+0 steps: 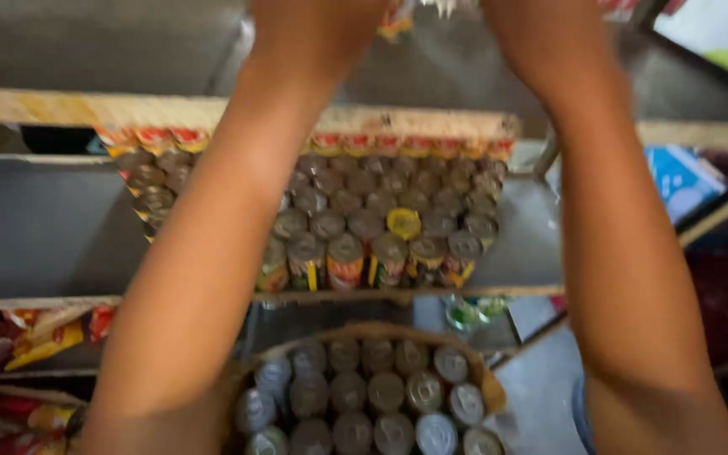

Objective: Organizing canned food products on a store shelf and packing them into a cardboard box.

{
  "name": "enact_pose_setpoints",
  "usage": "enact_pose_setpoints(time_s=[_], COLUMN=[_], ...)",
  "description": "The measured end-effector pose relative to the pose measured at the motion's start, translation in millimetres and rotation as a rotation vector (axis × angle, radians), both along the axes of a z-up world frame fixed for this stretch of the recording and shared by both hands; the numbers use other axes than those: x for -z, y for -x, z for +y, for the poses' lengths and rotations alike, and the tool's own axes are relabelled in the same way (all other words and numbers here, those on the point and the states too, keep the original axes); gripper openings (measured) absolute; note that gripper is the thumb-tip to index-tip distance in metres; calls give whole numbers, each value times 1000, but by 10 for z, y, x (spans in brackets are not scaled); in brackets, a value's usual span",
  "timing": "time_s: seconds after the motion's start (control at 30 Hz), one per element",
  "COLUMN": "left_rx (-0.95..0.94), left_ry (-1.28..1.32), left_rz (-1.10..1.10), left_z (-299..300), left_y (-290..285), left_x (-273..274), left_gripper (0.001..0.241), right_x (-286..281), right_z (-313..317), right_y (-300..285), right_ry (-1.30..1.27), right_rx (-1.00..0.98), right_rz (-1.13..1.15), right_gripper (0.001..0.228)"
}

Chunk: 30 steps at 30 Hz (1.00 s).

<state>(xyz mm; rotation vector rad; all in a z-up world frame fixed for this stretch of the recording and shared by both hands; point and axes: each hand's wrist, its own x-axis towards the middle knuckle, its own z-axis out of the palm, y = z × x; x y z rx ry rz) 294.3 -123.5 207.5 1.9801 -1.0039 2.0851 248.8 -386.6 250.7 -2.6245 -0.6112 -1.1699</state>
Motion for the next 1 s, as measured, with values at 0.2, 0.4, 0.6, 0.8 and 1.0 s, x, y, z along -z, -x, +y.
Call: enact_pose_setpoints(time_s=[0.2, 0.4, 0.6, 0.8, 1.0], left_rx=[328, 206, 5, 12, -36], left_ry=[35, 22, 6, 82, 147], left_rz=[162, 614, 751, 792, 815], left_z=[-473, -914, -1033, -1208, -1259], left_y=[2024, 1671, 1402, 1445, 1515], left_x=[829, 2035, 2546, 2457, 2457], left_gripper=[22, 39, 46, 47, 41], right_x=[1078, 2160, 2837, 2972, 3074], right_z=[-262, -467, -501, -431, -414], right_y=[1642, 1458, 1212, 1109, 1196], right_ry=[-612, -385, -463, -495, -475], right_rx=[-551, -147, -143, -91, -103], right_rz=[-121, 130, 329, 298, 191], right_gripper=[20, 31, 47, 42, 42])
